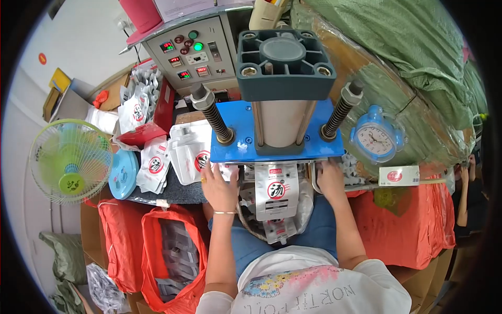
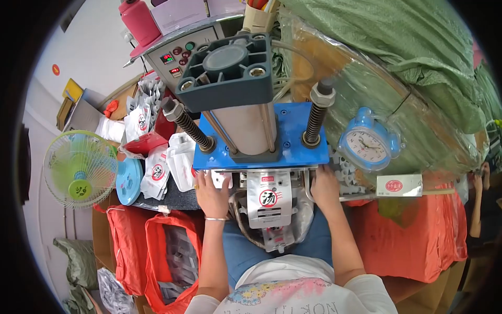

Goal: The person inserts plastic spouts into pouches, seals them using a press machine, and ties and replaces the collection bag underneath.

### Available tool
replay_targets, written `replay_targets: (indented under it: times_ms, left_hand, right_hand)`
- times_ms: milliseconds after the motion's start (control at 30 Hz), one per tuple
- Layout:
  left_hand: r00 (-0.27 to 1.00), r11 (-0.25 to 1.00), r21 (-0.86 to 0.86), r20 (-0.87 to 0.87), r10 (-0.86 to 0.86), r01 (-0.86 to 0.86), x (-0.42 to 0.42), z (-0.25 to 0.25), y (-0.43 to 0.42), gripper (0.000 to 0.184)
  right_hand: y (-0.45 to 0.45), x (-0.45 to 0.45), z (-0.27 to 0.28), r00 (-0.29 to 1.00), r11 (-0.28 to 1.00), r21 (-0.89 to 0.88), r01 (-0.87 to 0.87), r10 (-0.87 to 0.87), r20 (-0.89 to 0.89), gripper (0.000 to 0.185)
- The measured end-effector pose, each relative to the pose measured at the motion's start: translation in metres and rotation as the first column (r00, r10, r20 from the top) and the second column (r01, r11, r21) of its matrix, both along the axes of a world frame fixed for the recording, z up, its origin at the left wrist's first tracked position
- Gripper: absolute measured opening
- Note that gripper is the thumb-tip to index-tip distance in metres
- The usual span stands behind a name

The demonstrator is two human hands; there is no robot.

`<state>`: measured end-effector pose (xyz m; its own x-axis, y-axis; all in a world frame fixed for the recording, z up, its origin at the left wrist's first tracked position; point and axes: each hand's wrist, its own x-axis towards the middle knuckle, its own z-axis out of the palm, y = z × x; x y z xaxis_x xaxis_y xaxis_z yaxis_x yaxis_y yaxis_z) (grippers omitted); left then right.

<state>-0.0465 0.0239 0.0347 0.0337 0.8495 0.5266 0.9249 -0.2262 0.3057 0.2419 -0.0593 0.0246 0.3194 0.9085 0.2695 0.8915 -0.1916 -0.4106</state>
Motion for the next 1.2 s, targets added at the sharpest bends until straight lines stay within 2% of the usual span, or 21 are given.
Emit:
replay_targets:
  times_ms: [67,100,167,200,267,300,367,400,433,500,633,667,733,800,867,967,1033,1100,1133,1167,1200]
  left_hand:
    - [0.988,0.993,0.011,-0.098,-0.117,0.118,-0.013,-0.02,-0.011,0.058]
    - [0.988,0.986,-0.112,-0.087,-0.131,0.121,-0.012,-0.029,-0.03,0.054]
    - [0.965,0.939,-0.266,-0.085,-0.248,0.218,-0.027,-0.033,-0.055,0.048]
    - [0.972,0.962,-0.191,-0.091,-0.217,0.197,-0.033,-0.019,-0.064,0.027]
    - [0.975,0.941,-0.302,0.203,-0.093,0.152,-0.031,0.019,-0.072,0.009]
    - [0.954,0.943,-0.231,0.236,-0.184,0.239,-0.022,0.051,-0.075,0.006]
    - [0.866,0.857,-0.345,0.456,-0.205,0.384,-0.015,0.052,-0.084,0.012]
    - [0.86,0.84,-0.34,0.441,-0.255,0.423,-0.006,0.057,-0.086,0.018]
    - [0.825,0.792,-0.404,0.526,-0.208,0.457,0.004,0.061,-0.087,0.02]
    - [0.777,0.738,-0.442,0.605,-0.174,0.51,0.013,0.051,-0.085,0.022]
    - [0.715,0.678,-0.513,0.699,-0.027,0.526,0.015,0.031,-0.083,0.023]
    - [0.737,0.688,-0.508,0.673,-0.057,0.518,0.015,0.02,-0.084,0.024]
    - [0.76,0.698,-0.503,0.644,-0.092,0.51,0.02,0.008,-0.083,0.025]
    - [0.732,0.616,-0.546,0.678,-0.073,0.567,0.028,0.002,-0.082,0.024]
    - [0.634,0.6,-0.5,0.773,-0.015,0.625,0.029,-0.006,-0.071,0.025]
    - [0.483,0.589,-0.462,0.865,0.134,0.663,0.036,-0.012,-0.03,0.026]
    - [0.441,0.595,-0.427,0.888,0.132,0.681,0.041,-0.032,-0.022,0.026]
    - [0.551,0.709,-0.354,0.832,-0.058,0.61,0.042,-0.041,-0.026,0.031]
    - [0.905,0.674,-0.63,0.402,-0.141,0.385,0.037,-0.008,-0.021,0.038]
    - [0.935,0.76,-0.584,0.343,-0.086,0.284,0.034,0.017,-0.021,0.04]
    - [0.958,0.83,-0.531,0.285,-0.018,0.173,0.029,0.029,-0.022,0.042]
  right_hand:
    - [0.009,-0.001,0.017,0.969,0.997,0.044,0.061,-0.049,-0.241,0.022]
    - [0.008,0.0,0.012,0.968,0.997,0.046,0.069,-0.055,-0.247,0.022]
    - [0.004,0.005,0.0,0.719,0.962,0.21,0.176,0.02,-0.695,0.021]
    - [-0.002,-0.001,0.001,0.716,0.963,0.199,0.18,0.01,-0.698,0.021]
    - [-0.014,-0.026,0.02,0.289,0.976,0.107,0.19,0.048,-0.956,0.02]
    - [-0.017,-0.042,0.031,0.298,0.987,0.097,0.126,0.055,-0.953,0.02]
    - [-0.018,-0.067,0.042,0.335,0.987,0.157,0.034,0.137,-0.932,0.022]
    - [-0.016,-0.073,0.047,0.38,0.974,0.226,-0.033,0.221,-0.898,0.022]
    - [-0.012,-0.077,0.057,0.381,0.975,0.221,-0.03,0.215,-0.899,0.022]
    - [-0.003,-0.078,0.072,0.605,0.937,0.323,-0.134,0.335,-0.722,0.021]
    - [0.004,-0.078,0.061,0.732,0.945,0.239,-0.224,0.325,-0.598,0.021]
    - [0.004,-0.082,0.057,0.73,0.944,0.239,-0.226,0.327,-0.6,0.021]
    - [0.005,-0.094,0.047,0.438,0.996,0.05,-0.077,0.079,-0.895,0.018]
    - [0.002,-0.086,0.029,0.539,0.989,0.093,-0.117,0.142,-0.83,0.025]
    - [0.0,-0.073,0.026,0.845,0.985,0.136,-0.107,0.162,-0.509,0.032]
    - [-0.003,-0.029,0.036,1.0,0.988,0.157,0.016,-0.017,0.004,0.027]
    - [-0.011,0.002,0.044,0.965,0.954,-0.181,0.241,-0.216,0.148,0.021]
    - [-0.017,0.01,0.038,0.969,0.945,-0.251,0.209,-0.165,0.186,0.018]
    - [-0.019,0.011,0.029,0.972,0.928,-0.331,0.171,-0.103,0.212,0.016]
    - [-0.016,0.01,0.002,0.98,0.981,-0.136,0.136,-0.113,0.161,0.013]
    - [-0.013,0.01,0.002,0.981,0.981,-0.141,0.131,-0.108,0.159,0.013]
